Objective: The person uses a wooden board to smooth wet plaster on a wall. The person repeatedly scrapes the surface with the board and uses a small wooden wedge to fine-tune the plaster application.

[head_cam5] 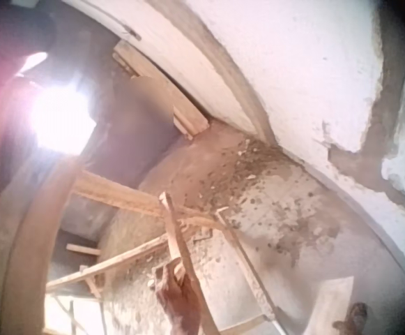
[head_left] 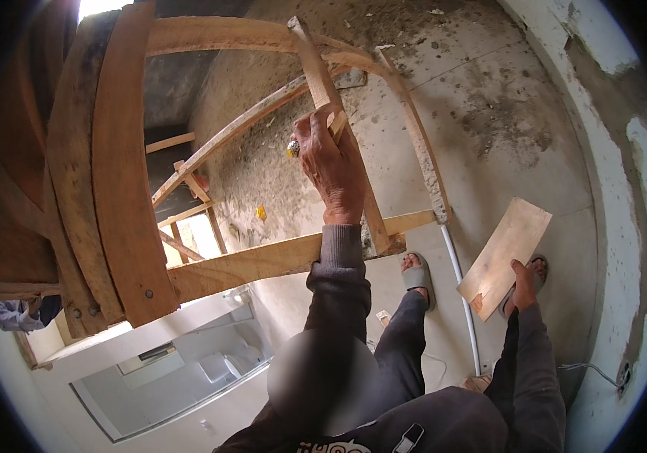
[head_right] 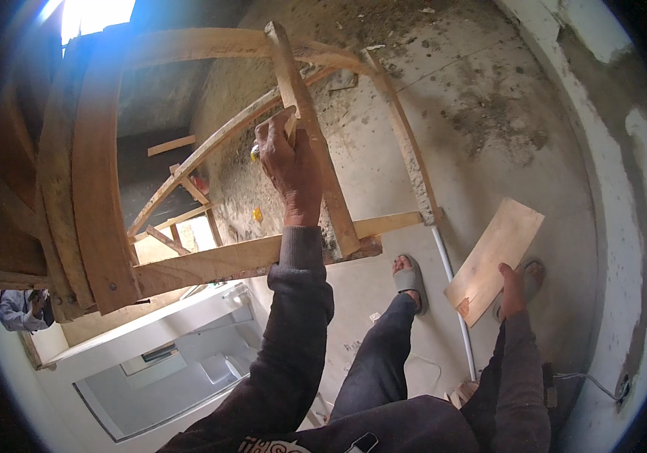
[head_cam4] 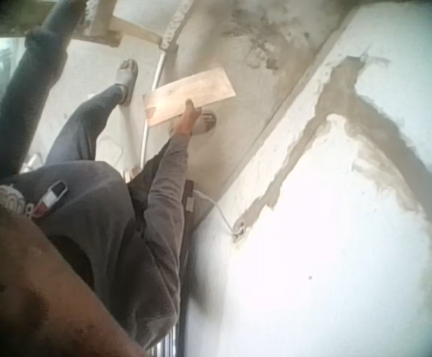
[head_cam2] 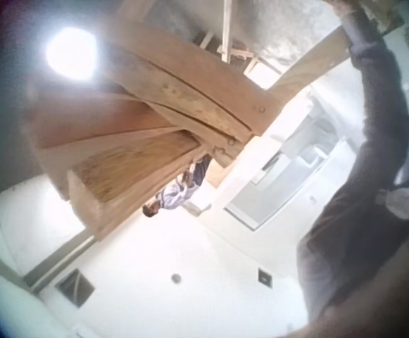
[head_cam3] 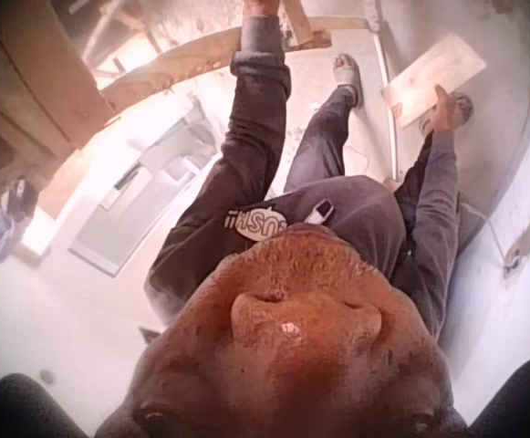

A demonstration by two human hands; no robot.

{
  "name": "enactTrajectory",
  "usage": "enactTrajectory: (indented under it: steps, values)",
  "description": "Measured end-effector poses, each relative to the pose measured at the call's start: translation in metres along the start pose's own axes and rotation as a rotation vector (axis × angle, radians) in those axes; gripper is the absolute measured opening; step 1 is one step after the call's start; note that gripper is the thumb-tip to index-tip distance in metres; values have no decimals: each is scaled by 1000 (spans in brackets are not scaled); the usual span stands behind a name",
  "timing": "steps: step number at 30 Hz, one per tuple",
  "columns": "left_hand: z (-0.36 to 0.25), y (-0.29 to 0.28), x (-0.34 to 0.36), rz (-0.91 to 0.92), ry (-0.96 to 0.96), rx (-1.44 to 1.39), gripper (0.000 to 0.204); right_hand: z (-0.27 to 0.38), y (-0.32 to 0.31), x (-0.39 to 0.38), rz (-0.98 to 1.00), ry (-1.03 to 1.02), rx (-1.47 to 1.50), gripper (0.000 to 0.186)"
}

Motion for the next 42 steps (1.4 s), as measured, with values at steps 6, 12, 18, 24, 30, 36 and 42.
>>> enactTrajectory:
  steps: [6,12,18,24,30,36,42]
  values:
    - [20,19,-7,-41,14,34,48,-17,-27,19,11,-165,-17,88]
    - [15,25,-13,2,-20,69,49,-42,-61,45,-228,-96,-378,70]
    - [16,29,-11,35,-83,120,47,-48,-63,51,-277,-165,-420,69]
    - [10,36,-4,71,-118,99,52,-53,-84,67,-379,-210,-425,62]
    - [18,29,-4,94,-172,139,52,-11,-60,50,-139,-209,-120,50]
    - [14,26,-6,116,-220,105,48,27,-62,35,-99,-232,-93,46]
    - [10,33,-6,114,-200,131,43,48,-61,39,47,-257,145,47]
Point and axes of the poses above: each hand's wrist, its own x-axis towards the middle knuckle, its own y-axis out of the palm, z = x × y, the point moved 7 cm from there along x, towards the middle knuckle, and after that the axes turned 9 degrees about z, right-handed, at the moved point
